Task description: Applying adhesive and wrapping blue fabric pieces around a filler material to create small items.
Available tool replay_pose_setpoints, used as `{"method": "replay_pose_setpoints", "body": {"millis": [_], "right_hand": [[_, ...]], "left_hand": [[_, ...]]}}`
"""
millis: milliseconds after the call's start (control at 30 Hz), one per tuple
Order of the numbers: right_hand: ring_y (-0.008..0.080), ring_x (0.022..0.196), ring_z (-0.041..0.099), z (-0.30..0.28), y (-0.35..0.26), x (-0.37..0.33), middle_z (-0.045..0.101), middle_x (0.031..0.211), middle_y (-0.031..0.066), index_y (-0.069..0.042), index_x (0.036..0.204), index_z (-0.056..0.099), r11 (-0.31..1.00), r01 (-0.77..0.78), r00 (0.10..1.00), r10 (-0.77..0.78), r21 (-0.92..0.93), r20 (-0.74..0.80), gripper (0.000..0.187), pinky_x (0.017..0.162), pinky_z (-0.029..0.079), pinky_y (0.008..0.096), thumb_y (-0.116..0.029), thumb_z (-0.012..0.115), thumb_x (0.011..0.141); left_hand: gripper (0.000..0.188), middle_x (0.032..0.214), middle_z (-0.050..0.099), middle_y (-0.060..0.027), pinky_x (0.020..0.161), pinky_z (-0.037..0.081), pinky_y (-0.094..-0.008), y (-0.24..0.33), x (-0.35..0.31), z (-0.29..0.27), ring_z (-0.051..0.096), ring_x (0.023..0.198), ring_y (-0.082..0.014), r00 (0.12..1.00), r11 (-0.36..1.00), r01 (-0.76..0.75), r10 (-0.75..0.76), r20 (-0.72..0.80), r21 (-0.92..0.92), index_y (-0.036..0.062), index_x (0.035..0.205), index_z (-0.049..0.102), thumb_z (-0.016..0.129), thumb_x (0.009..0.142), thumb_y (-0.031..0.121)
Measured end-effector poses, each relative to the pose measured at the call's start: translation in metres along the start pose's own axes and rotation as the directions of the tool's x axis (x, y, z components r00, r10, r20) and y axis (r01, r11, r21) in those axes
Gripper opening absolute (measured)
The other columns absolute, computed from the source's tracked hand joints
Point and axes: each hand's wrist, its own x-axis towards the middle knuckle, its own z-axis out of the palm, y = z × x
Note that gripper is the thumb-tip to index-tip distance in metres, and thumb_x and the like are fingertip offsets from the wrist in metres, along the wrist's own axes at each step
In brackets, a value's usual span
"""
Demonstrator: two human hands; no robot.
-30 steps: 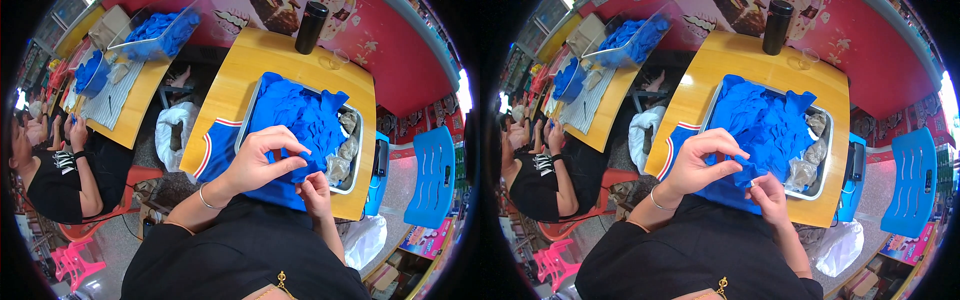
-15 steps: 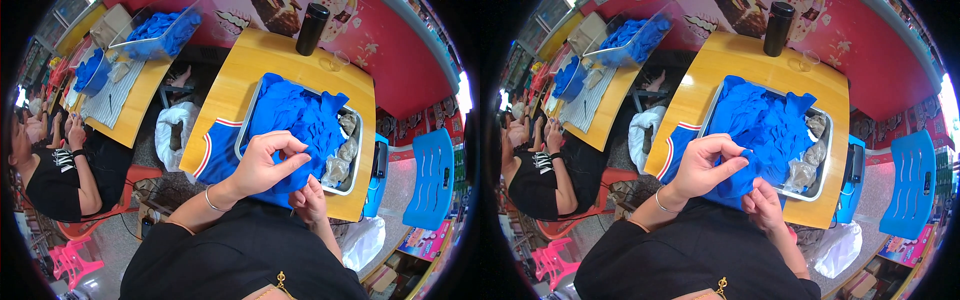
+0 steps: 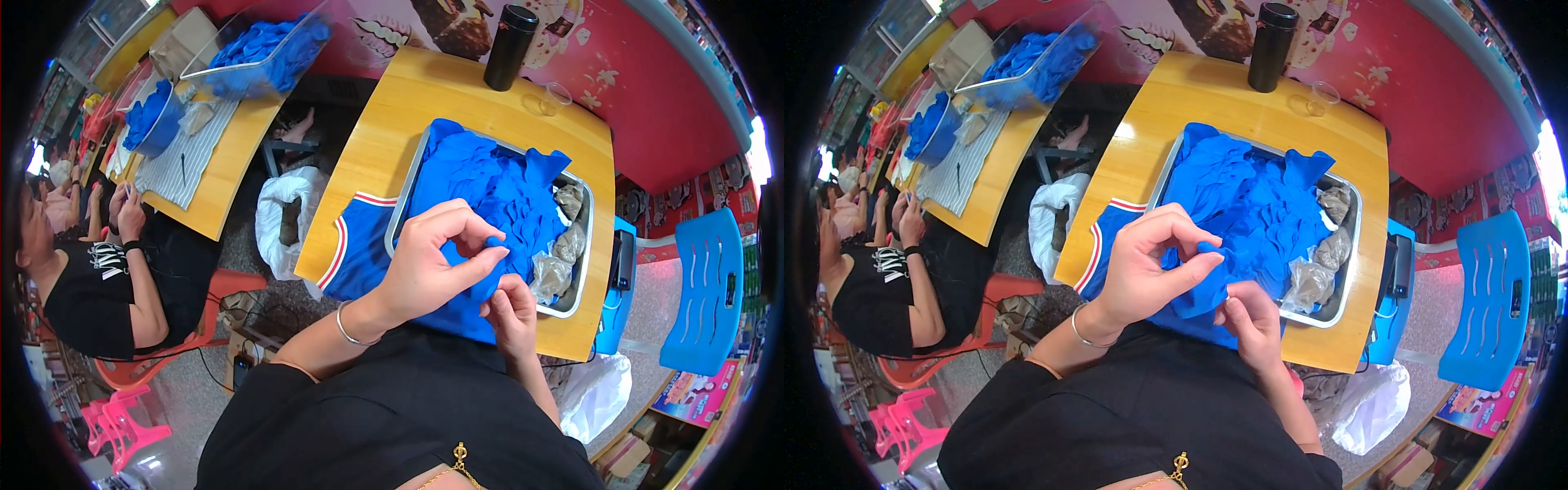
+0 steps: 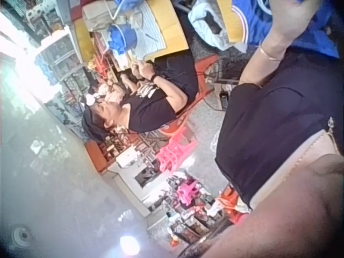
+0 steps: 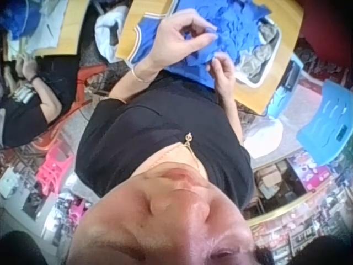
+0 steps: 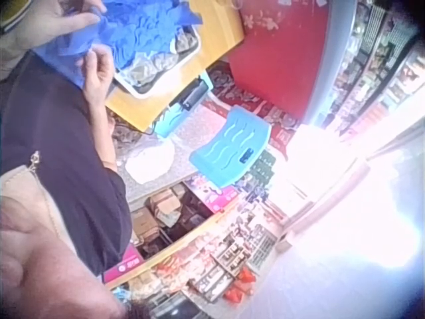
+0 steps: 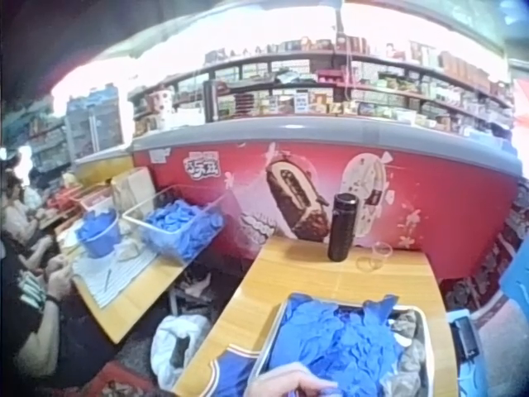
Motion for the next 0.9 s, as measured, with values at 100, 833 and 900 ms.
{"method": "replay_pose_setpoints", "body": {"millis": [100,833,900], "right_hand": [[0.0072,0.064,0.049,-0.001,0.003,0.000,0.057,0.076,0.0042,-0.001,0.100,0.053,0.994,-0.072,0.996,0.067,0.087,0.063,0.019,0.054,0.034,0.0181,-0.019,0.048,0.096],[0.0106,0.071,0.056,-0.009,0.018,-0.004,0.060,0.082,0.0070,0.001,0.097,0.058,0.949,0.228,0.954,-0.263,-0.219,-0.146,0.010,0.062,0.043,0.0217,0.001,0.055,0.088],[0.0111,0.071,0.056,-0.010,0.017,-0.001,0.060,0.083,0.0072,0.001,0.097,0.058,0.924,0.282,0.938,-0.322,-0.258,-0.128,0.011,0.062,0.043,0.0221,0.003,0.056,0.086]], "left_hand": [[0.011,0.068,0.050,-0.0025,0.053,0.039,-0.0215,0.001,0.002,0.003,0.047,0.059,-0.0087,0.999,0.999,0.037,-0.037,-0.009,0.003,-0.0005,0.076,0.058,0.069,0.074,0.002],[0.007,0.073,0.051,-0.0001,0.054,0.039,-0.0180,-0.004,0.001,0.010,0.047,0.063,-0.0039,0.988,0.981,0.155,-0.155,0.010,-0.118,0.0012,0.074,0.058,0.065,0.076,0.000],[0.007,0.073,0.052,-0.0004,0.053,0.039,-0.0178,-0.002,0.001,0.011,0.049,0.063,-0.0036,0.993,0.988,0.121,-0.121,0.005,-0.096,0.0008,0.075,0.058,0.065,0.076,-0.001]]}}
